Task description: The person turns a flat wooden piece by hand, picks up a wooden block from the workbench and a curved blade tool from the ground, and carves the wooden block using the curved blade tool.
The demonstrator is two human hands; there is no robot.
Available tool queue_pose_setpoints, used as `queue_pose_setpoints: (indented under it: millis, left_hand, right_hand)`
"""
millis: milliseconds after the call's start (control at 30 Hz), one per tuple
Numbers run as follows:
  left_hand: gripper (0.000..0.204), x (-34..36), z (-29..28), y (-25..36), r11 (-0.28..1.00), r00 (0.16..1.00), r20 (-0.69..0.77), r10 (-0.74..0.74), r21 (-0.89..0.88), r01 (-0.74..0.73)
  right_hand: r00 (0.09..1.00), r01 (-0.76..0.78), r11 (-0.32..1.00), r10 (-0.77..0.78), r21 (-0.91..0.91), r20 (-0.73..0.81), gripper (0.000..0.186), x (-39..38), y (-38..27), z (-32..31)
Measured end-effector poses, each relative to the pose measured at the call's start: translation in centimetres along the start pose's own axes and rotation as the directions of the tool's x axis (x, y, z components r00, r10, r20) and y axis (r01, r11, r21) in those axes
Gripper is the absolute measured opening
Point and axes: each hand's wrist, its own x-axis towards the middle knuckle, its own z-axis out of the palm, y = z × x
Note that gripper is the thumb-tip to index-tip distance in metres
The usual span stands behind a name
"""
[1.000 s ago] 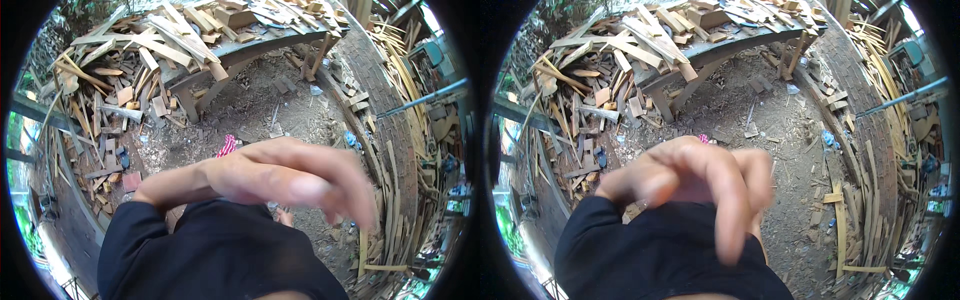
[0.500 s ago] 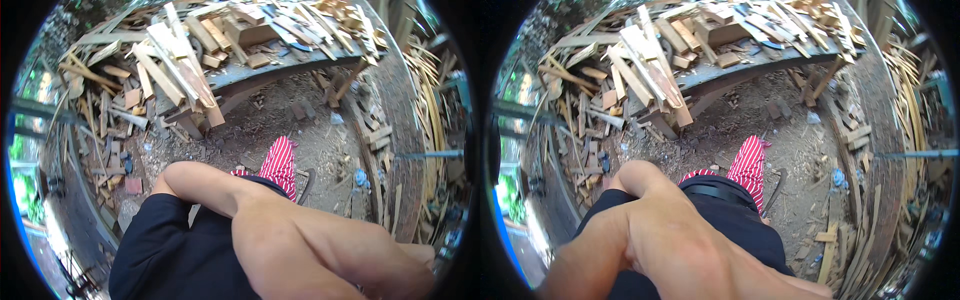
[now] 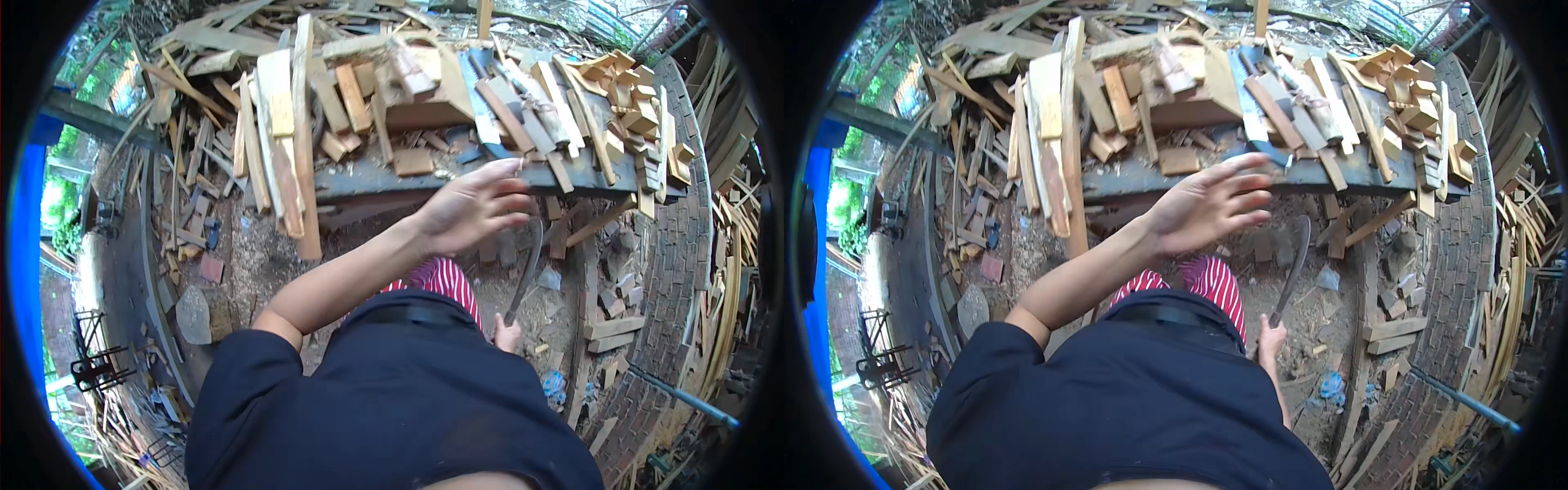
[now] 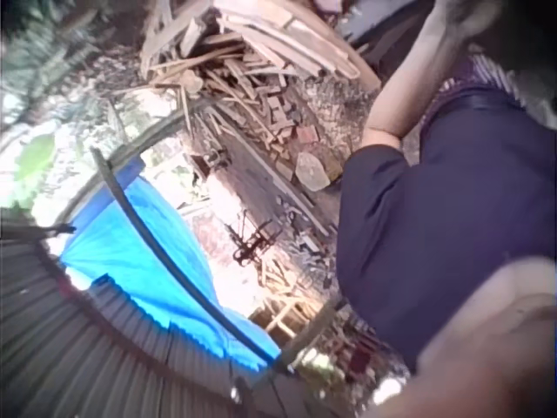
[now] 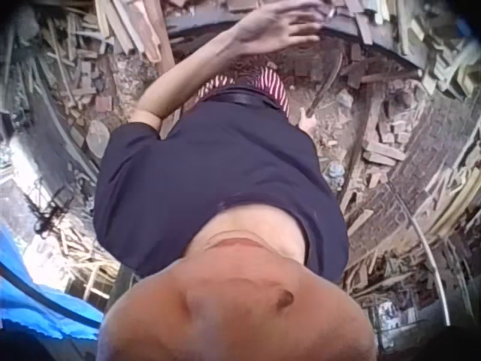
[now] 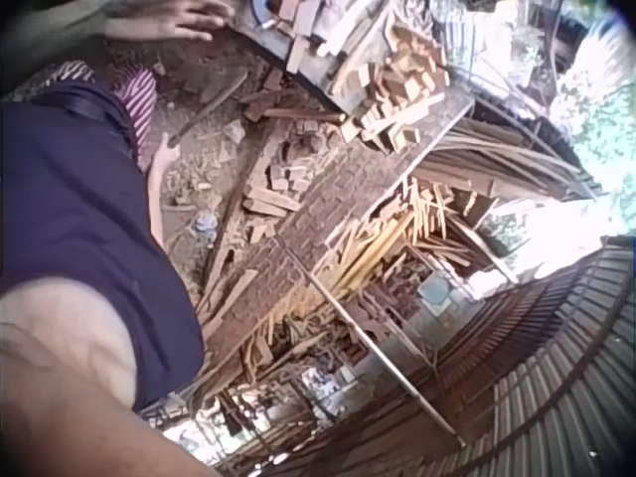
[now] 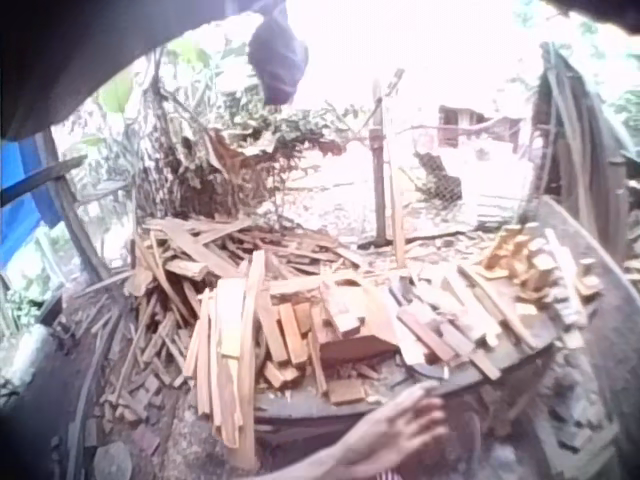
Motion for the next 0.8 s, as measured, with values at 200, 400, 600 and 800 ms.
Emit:
queue_pose_setpoints:
  millis: [200,400,600,800]
  left_hand:
    - [0.1,10.8,-14.7,2.2,0.974,0.761,-0.646,0.051,-0.137,-0.181]
    - [0.101,18.1,-20.1,7.7,0.929,0.546,-0.797,0.258,0.049,-0.368]
    - [0.053,19.4,-27.0,11.4,0.869,0.501,-0.766,0.402,0.147,-0.473]
    - [0.033,14.1,-20.0,15.0,0.743,0.31,-0.676,0.669,0.588,-0.321]
  right_hand:
    - [0.946,0.324,0.941,-0.324,-0.101,0.014,0.04,10.5,-11.7,-7.7]
    - [0.879,0.474,0.88,-0.471,-0.022,0.073,0.04,12.4,-20.0,-7.0]
    - [0.836,0.524,0.85,-0.526,0.056,0.159,0.034,10.6,-27.5,-3.8]
    - [0.792,0.596,0.803,-0.591,0.017,0.154,0.031,11.4,-34.5,-2.9]
